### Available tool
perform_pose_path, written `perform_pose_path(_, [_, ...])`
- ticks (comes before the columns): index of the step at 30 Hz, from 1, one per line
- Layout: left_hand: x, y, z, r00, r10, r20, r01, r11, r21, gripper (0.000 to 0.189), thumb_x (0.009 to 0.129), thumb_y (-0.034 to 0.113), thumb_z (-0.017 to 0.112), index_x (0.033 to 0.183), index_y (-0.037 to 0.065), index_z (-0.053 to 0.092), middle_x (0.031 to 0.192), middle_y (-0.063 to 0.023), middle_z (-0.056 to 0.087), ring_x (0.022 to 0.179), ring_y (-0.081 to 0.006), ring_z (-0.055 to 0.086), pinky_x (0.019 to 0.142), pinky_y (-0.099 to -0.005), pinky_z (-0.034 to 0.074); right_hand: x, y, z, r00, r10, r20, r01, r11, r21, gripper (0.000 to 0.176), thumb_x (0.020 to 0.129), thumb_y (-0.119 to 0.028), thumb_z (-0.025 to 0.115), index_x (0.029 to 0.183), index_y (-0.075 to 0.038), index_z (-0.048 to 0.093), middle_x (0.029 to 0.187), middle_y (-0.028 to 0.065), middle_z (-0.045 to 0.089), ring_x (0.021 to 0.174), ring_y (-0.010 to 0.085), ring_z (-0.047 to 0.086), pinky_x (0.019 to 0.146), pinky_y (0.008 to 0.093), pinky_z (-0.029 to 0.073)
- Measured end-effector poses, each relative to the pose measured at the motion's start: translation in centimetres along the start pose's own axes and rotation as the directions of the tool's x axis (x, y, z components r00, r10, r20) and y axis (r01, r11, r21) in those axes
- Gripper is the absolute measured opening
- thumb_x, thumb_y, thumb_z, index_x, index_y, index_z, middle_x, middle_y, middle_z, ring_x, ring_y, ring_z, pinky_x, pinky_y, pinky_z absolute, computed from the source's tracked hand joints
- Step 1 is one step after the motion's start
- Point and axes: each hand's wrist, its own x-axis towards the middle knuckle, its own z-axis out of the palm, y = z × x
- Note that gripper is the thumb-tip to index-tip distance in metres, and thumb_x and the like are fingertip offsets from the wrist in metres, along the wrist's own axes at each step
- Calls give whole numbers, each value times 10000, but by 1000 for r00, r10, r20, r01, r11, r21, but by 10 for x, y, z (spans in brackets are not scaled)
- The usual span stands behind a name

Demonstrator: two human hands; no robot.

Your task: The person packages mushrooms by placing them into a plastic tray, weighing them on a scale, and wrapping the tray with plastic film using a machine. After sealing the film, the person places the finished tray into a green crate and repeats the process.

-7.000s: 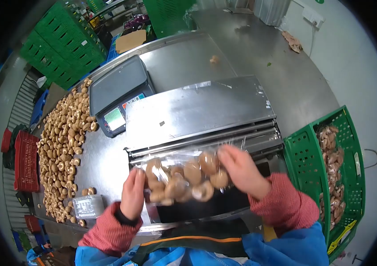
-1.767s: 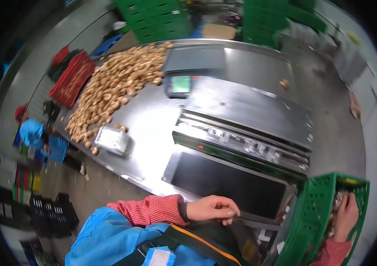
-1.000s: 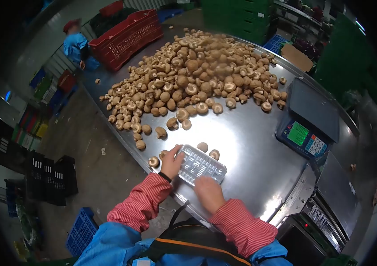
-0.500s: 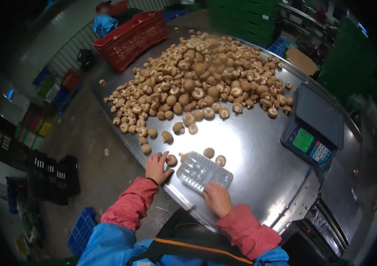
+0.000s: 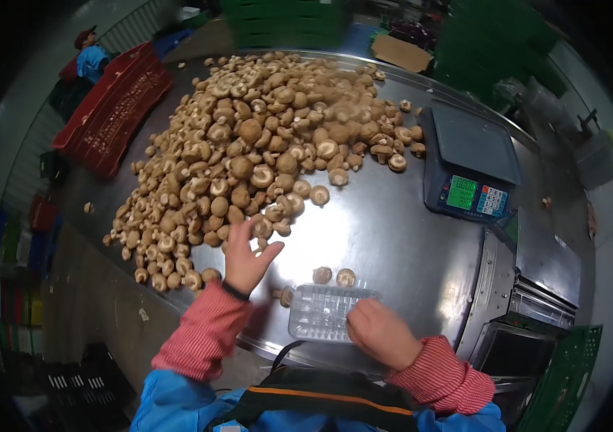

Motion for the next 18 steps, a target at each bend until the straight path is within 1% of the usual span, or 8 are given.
perform_pose_path(2, [-19, -16, 1, 721, -262, 642, 662, 535, -525, 581, 863, 348, 652, 1301, 42, 423, 1107, -171, 581, 954, -273, 601, 795, -343, 509, 16, -5, -11, 998, -13, -57, 9, 996, -83, 128, 756, -66, 587, 741, -46, 462, 736, 114, 481, 713, 295, 526, 652, 416, 454])
perform_pose_path(4, [-28, 16, -17, 440, -111, 891, 894, 155, -421, 428, 958, 275, 516, 1288, 19, 424, 1049, -149, 614, 883, -202, 634, 716, -301, 539, 41, -3, 5, 995, -98, -13, 98, 995, -30, 144, 750, -99, 619, 806, -32, 506, 766, 111, 508, 741, 283, 541, 659, 403, 456])
perform_pose_path(7, [-25, -6, 0, 520, -80, 851, 817, 336, -468, 355, 969, 173, 467, 1298, 45, 433, 981, -135, 632, 834, -178, 641, 694, -279, 546, 89, 6, -13, 972, -61, -226, 4, 969, -246, 294, 748, -184, 685, 959, -20, 562, 797, 108, 543, 760, 275, 562, 695, 380, 471])
perform_pose_path(9, [-20, -10, 1, 547, 24, 837, 783, 338, -522, 332, 965, 146, 487, 1269, 15, 463, 947, -117, 643, 820, -158, 633, 716, -263, 525, 115, 30, -23, 982, 127, -139, -147, 979, -140, 382, 769, -229, 700, 1063, -23, 572, 817, 108, 564, 758, 258, 576, 710, 366, 483])
perform_pose_path(11, [-22, -23, 8, 719, -77, 691, 607, 553, -571, 339, 940, 150, 536, 1244, 11, 483, 963, -105, 639, 849, -159, 618, 754, -264, 501, 128, 75, -7, 894, 295, 338, -381, 898, 223, 425, 809, -252, 681, 1151, -31, 559, 842, 108, 585, 750, 226, 592, 710, 354, 493])
perform_pose_path(14, [-23, -59, 2, 984, -164, 66, 176, 942, -285, 659, 699, 241, 788, 1252, 38, 492, 1065, -142, 557, 966, -272, 548, 831, -371, 459, 124, 144, 10, 847, 417, 330, -531, 632, 564, 344, 873, -230, 605, 1164, -55, 554, 825, 78, 604, 716, 191, 603, 674, 358, 507])
perform_pose_path(16, [-29, -92, -14, 976, -214, -31, 216, 967, 135, 838, 619, 263, 832, 1323, 71, 420, 1102, -196, 499, 1025, -341, 511, 885, -407, 430, 113, 192, 2, 700, 714, 13, -556, 532, 639, 255, 893, -158, 522, 1108, -30, 569, 655, 64, 572, 607, 131, 597, 575, 311, 483])
perform_pose_path(18, [-19, -94, -14, 981, -165, 103, 144, 971, 190, 951, 576, 268, 857, 1366, 79, 362, 1131, -234, 456, 1051, -379, 482, 912, -422, 412, 107, 237, -3, 549, 816, -180, -651, 553, 520, 216, 909, -164, 494, 1074, -47, 571, 655, 93, 586, 583, 169, 606, 573, 344, 485])
